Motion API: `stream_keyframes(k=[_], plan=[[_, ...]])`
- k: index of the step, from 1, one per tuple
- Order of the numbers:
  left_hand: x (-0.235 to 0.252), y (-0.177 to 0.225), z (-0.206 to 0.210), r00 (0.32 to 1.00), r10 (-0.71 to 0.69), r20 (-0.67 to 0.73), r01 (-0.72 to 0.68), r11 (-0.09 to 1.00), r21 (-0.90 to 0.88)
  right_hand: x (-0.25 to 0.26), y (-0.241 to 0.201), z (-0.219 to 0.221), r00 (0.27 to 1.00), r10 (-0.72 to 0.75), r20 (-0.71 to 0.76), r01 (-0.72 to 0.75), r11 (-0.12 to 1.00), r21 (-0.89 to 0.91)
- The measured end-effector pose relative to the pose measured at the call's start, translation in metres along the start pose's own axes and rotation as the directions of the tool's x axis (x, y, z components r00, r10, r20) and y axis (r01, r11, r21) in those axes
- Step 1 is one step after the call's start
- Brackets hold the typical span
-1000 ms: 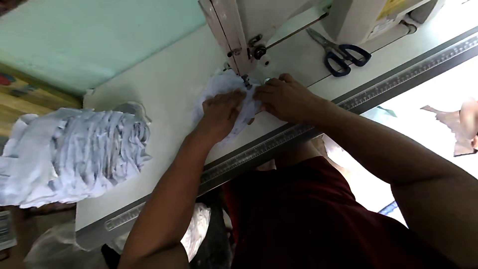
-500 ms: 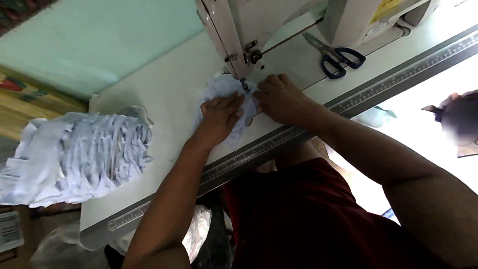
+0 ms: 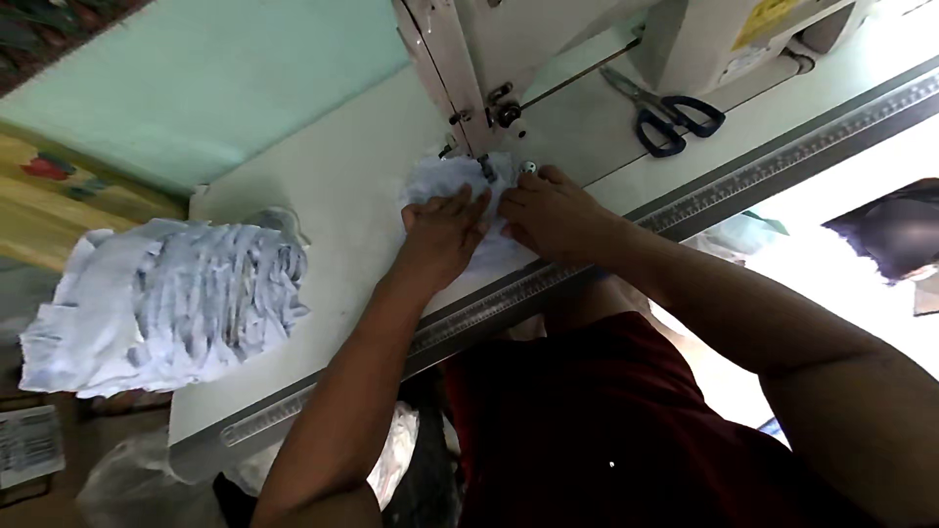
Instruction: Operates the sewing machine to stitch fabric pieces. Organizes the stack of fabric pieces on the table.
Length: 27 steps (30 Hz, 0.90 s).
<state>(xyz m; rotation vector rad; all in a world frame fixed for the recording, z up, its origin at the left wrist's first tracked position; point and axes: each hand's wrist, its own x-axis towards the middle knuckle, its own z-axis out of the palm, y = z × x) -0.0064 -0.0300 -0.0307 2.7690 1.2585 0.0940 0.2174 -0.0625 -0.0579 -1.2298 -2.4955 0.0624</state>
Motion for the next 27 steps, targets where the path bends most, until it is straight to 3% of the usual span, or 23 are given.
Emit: stream_keyframes(k=[7,11,14,16,20,27], plan=[[-0.004,0.001,0.007,1.000,-0.017,-0.019,0.017,1.000,0.000,-0.001,0.012,-0.001,0.999,0.038,0.030,-0.037,0.999,-0.006],[-0.007,-0.006,0.010,1.000,-0.002,-0.018,0.001,1.000,-0.015,-0.002,0.020,0.005,0.997,0.063,-0.036,-0.063,0.998,-0.007],[-0.007,-0.008,0.006,1.000,0.012,-0.019,-0.013,1.000,-0.019,-0.002,0.009,0.001,0.992,0.115,-0.058,-0.116,0.993,-0.003],[-0.005,-0.007,0.002,1.000,0.021,-0.023,-0.021,0.999,-0.029,-0.005,-0.008,0.002,0.992,0.075,-0.104,-0.076,0.997,-0.005],[-0.002,-0.004,-0.008,1.000,-0.006,0.024,0.007,0.999,-0.033,-0.010,-0.021,0.005,0.999,0.034,-0.006,-0.034,0.999,-0.005],[0.001,-0.004,-0.023,0.995,-0.027,0.101,0.033,0.998,-0.060,-0.007,0.005,-0.003,0.994,0.099,0.037,-0.100,0.995,0.021]])
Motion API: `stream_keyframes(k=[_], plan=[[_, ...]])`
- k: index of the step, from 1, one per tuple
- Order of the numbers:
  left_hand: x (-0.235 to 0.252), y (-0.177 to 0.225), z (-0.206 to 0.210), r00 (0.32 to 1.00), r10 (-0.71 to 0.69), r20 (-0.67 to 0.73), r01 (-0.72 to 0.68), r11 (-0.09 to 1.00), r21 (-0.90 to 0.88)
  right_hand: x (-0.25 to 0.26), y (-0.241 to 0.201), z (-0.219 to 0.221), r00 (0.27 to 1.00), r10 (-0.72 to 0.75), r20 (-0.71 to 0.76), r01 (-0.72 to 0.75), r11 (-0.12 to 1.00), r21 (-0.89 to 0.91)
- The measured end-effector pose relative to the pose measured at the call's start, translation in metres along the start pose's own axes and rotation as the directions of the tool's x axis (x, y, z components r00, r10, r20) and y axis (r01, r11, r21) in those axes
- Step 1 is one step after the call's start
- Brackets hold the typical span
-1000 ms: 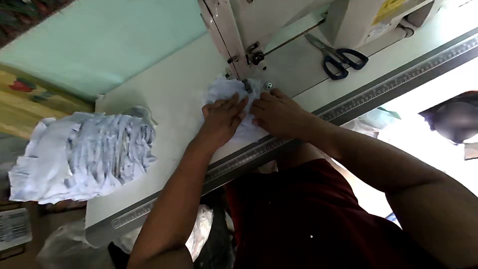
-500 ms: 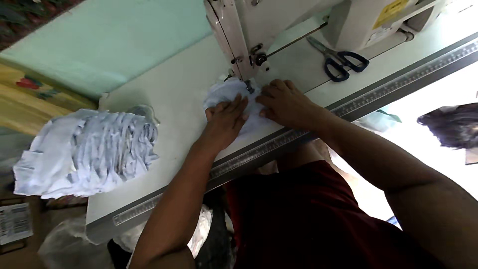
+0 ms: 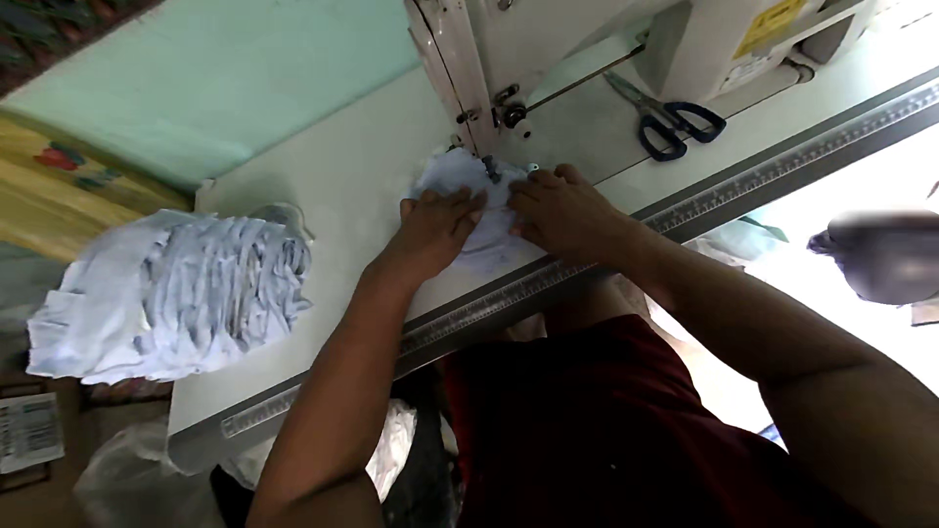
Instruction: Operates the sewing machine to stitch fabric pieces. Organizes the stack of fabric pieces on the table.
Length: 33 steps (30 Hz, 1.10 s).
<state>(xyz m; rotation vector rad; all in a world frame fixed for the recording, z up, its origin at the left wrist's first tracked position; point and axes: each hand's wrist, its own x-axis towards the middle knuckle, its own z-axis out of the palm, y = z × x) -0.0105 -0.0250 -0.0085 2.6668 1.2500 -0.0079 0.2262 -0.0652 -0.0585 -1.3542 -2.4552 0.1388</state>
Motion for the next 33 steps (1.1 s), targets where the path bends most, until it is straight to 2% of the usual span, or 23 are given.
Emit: stream_keyframes(k=[2,5,9,11,13,17,27,33], plan=[[0.000,0.002,-0.007,0.999,-0.023,0.032,0.023,1.000,-0.017,0.001,0.003,-0.002,1.000,0.019,0.001,-0.019,1.000,-0.017],[0.000,0.000,-0.008,1.000,0.008,-0.022,-0.008,1.000,-0.012,0.001,-0.006,-0.006,0.999,0.037,-0.009,-0.038,0.999,-0.012],[0.006,-0.010,0.002,0.983,0.123,-0.135,-0.117,0.992,0.050,-0.002,-0.025,0.005,0.991,-0.128,-0.039,0.128,0.992,0.007],[0.010,-0.021,0.013,0.964,0.208,-0.166,-0.199,0.977,0.072,-0.002,-0.023,0.011,0.989,-0.142,-0.030,0.142,0.990,-0.002],[0.011,-0.030,0.020,0.964,0.240,-0.116,-0.239,0.971,0.030,-0.003,-0.019,0.009,0.993,-0.114,-0.011,0.114,0.994,0.006],[0.004,-0.036,0.028,0.963,0.238,-0.129,-0.246,0.968,-0.046,-0.005,-0.010,0.007,0.995,-0.099,-0.015,0.099,0.995,-0.004],[-0.001,-0.033,0.033,0.967,0.201,-0.154,-0.207,0.978,-0.019,-0.003,0.006,0.001,0.999,-0.022,0.038,0.023,1.000,-0.017],[-0.001,-0.030,0.033,0.969,0.189,-0.162,-0.188,0.982,0.017,-0.002,-0.002,0.006,0.999,-0.021,-0.048,0.019,0.999,-0.030]])
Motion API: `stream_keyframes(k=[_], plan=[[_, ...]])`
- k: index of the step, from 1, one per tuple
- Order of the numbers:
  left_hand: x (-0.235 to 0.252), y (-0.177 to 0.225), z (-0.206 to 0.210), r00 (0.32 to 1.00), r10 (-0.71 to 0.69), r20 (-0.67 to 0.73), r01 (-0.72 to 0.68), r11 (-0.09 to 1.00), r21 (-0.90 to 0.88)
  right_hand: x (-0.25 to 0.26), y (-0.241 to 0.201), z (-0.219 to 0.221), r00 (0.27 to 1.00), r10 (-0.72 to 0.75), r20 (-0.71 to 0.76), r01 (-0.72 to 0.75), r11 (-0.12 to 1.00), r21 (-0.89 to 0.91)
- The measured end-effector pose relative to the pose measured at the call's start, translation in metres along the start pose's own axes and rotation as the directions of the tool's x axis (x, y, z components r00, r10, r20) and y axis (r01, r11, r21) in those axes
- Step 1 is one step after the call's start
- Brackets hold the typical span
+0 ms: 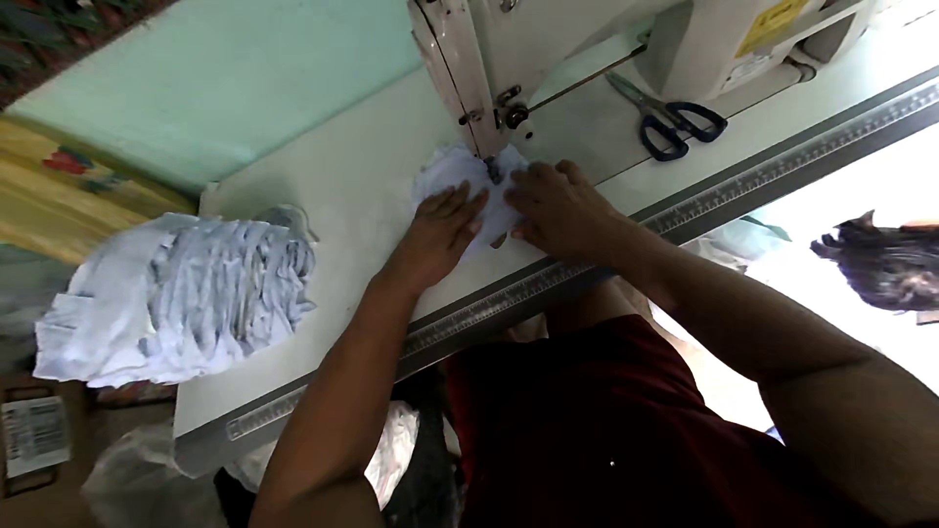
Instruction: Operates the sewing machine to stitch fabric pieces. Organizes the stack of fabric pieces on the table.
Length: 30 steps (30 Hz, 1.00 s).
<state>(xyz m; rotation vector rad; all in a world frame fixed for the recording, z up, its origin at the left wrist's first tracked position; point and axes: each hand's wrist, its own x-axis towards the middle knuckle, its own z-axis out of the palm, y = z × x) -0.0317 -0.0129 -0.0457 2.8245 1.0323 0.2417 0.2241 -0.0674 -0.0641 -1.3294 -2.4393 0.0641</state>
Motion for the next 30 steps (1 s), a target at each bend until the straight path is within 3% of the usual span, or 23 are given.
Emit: stream_keyframes(k=[3,11,15,20,23,25,27,30], plan=[[0.001,0.004,-0.003,1.000,-0.023,0.010,0.023,0.999,0.033,-0.002,-0.011,0.006,0.999,-0.054,0.000,0.054,0.999,-0.008],[0.015,0.035,-0.023,0.987,-0.128,0.096,0.110,0.979,0.170,0.006,-0.003,-0.006,0.999,0.040,0.009,-0.040,0.999,-0.008],[0.027,0.048,-0.032,0.968,-0.175,0.182,0.135,0.968,0.212,0.000,-0.026,0.006,0.995,-0.099,-0.024,0.100,0.995,0.025],[0.038,0.055,-0.036,0.944,-0.241,0.226,0.197,0.960,0.201,-0.001,-0.010,0.002,0.997,-0.065,-0.041,0.065,0.998,0.010],[0.042,0.041,-0.045,0.962,-0.210,0.177,0.188,0.973,0.135,0.000,0.001,-0.003,1.000,-0.018,-0.001,0.018,0.999,0.032],[0.038,0.016,-0.049,0.990,-0.105,0.092,0.101,0.994,0.051,0.000,0.000,-0.004,1.000,0.017,-0.002,-0.017,0.998,0.057],[0.033,-0.011,-0.046,1.000,0.024,0.013,-0.023,0.999,-0.031,0.002,-0.012,-0.004,0.998,0.048,-0.038,-0.046,0.997,0.067],[0.026,-0.032,-0.036,0.999,0.038,-0.002,-0.038,0.990,-0.137,0.012,-0.041,0.008,0.990,0.059,-0.130,-0.048,0.995,0.090]])
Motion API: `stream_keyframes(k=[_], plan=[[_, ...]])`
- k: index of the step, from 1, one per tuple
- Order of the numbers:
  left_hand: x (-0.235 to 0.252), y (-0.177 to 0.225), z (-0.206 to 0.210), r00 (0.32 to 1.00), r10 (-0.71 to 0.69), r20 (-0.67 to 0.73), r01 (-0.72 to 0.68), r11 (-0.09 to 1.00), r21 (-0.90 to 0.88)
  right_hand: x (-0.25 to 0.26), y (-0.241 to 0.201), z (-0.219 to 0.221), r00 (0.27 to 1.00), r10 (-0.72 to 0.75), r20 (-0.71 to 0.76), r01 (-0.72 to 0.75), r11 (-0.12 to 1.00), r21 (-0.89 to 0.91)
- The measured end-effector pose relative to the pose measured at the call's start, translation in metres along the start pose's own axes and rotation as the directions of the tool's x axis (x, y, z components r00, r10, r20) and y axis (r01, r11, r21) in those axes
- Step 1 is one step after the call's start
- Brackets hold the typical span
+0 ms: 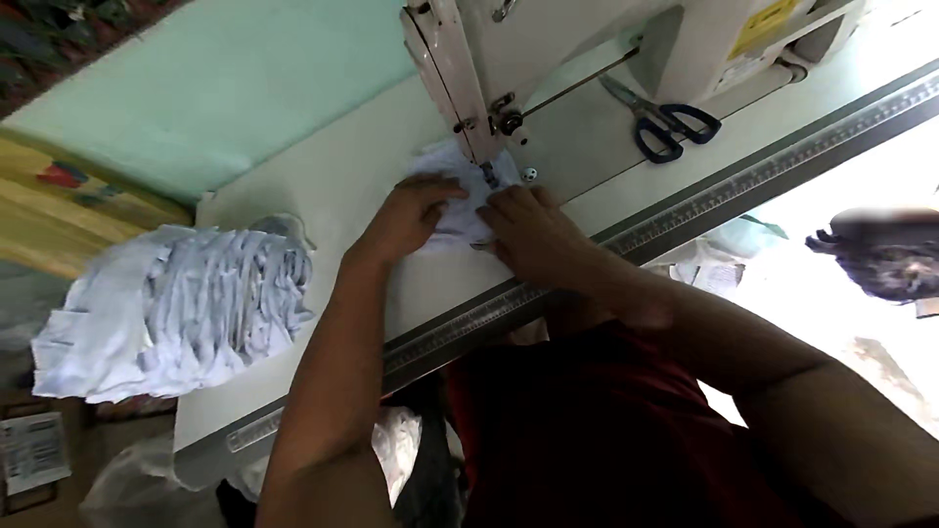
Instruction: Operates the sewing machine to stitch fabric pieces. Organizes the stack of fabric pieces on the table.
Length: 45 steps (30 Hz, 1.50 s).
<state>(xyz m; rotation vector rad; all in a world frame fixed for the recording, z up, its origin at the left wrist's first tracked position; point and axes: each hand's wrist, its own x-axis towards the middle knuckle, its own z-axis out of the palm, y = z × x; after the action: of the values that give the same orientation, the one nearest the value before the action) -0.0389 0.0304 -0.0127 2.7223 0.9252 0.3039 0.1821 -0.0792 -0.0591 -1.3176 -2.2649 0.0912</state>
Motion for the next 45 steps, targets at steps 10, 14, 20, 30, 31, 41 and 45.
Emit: stream_keyframes(k=[10,14,20,30,31,41,45], plan=[[-0.005,0.017,0.015,0.999,-0.052,0.003,0.051,0.993,0.107,0.005,-0.008,0.015,0.999,0.009,0.040,-0.007,0.999,-0.050],[0.000,0.037,0.016,0.994,-0.113,0.011,0.108,0.971,0.212,0.001,0.009,0.006,0.998,-0.013,0.060,0.015,0.999,-0.036],[0.012,0.059,0.015,0.963,-0.260,0.070,0.227,0.924,0.309,0.003,0.028,-0.010,0.986,0.018,0.166,-0.021,1.000,0.017],[0.014,0.034,0.008,0.993,-0.121,-0.016,0.122,0.992,0.024,0.003,0.017,-0.004,1.000,-0.003,-0.011,0.003,1.000,-0.013],[0.008,0.024,0.011,0.998,-0.048,-0.032,0.047,0.999,-0.002,0.003,0.010,0.002,1.000,-0.015,-0.001,0.015,1.000,-0.013],[-0.015,0.052,0.046,0.977,-0.182,-0.107,0.191,0.979,0.076,-0.003,0.026,-0.003,0.995,0.022,0.095,-0.014,0.997,-0.082],[-0.007,0.073,0.054,0.953,-0.281,-0.112,0.296,0.942,0.158,0.003,0.044,-0.010,0.989,0.068,0.131,-0.055,0.993,-0.102]])
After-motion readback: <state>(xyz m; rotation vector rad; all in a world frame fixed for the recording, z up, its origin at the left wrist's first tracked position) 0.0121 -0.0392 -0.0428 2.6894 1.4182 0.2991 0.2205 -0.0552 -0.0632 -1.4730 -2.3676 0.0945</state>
